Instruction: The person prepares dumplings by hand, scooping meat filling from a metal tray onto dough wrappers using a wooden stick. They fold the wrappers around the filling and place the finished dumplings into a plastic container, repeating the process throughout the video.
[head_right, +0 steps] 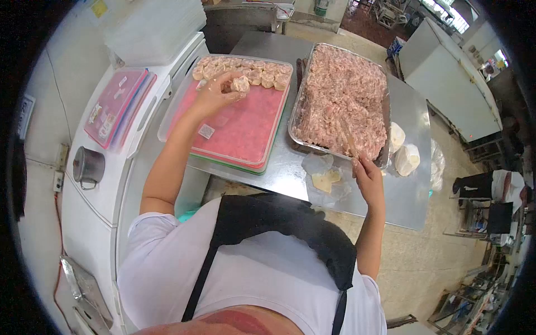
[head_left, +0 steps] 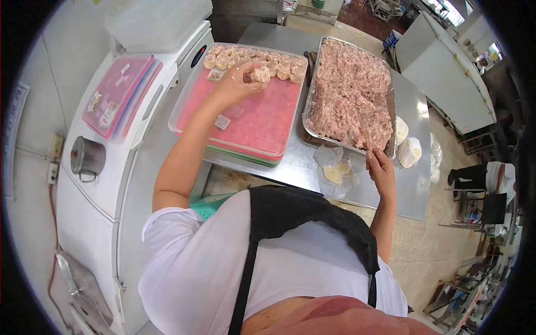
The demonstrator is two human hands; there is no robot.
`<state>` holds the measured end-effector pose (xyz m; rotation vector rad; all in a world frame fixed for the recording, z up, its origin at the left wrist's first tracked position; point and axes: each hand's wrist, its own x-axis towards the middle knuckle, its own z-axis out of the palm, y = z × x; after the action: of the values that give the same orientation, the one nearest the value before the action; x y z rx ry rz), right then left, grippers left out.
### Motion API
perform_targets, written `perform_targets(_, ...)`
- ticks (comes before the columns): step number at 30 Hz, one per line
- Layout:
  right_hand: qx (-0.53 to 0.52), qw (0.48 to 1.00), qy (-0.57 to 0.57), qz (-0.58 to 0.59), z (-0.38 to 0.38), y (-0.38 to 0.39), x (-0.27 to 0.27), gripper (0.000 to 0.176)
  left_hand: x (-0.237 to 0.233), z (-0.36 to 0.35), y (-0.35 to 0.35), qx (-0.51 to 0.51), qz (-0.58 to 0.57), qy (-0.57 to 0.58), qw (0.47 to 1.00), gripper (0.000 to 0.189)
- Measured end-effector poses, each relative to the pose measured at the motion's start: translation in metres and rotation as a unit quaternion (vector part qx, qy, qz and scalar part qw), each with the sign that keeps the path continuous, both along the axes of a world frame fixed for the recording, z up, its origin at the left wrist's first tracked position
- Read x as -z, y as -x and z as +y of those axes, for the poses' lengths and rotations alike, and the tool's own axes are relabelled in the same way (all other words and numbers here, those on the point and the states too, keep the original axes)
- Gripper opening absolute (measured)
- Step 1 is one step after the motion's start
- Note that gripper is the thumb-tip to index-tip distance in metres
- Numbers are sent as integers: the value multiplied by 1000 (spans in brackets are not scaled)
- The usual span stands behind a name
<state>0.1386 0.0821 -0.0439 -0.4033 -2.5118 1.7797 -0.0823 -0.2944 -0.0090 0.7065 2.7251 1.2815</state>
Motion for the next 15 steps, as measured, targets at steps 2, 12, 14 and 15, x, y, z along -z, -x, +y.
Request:
perform_targets(2,11,1000,4,4,3,-6,7,22,6,1,8,11,-108,-111,988,62)
perform_targets(12,35,999,39,-7,12,-28,15,30,-22,-11,-4,146,-348,-473,796,51)
perform_targets(14,31,999,41,-16,12,-30,16,30,-26,-17,-9,145,-303,-450,827,51)
perform_targets(15,30,998,40,-25,11,-30,17,31,-23,-24,-7,139,-300,-449,830,51)
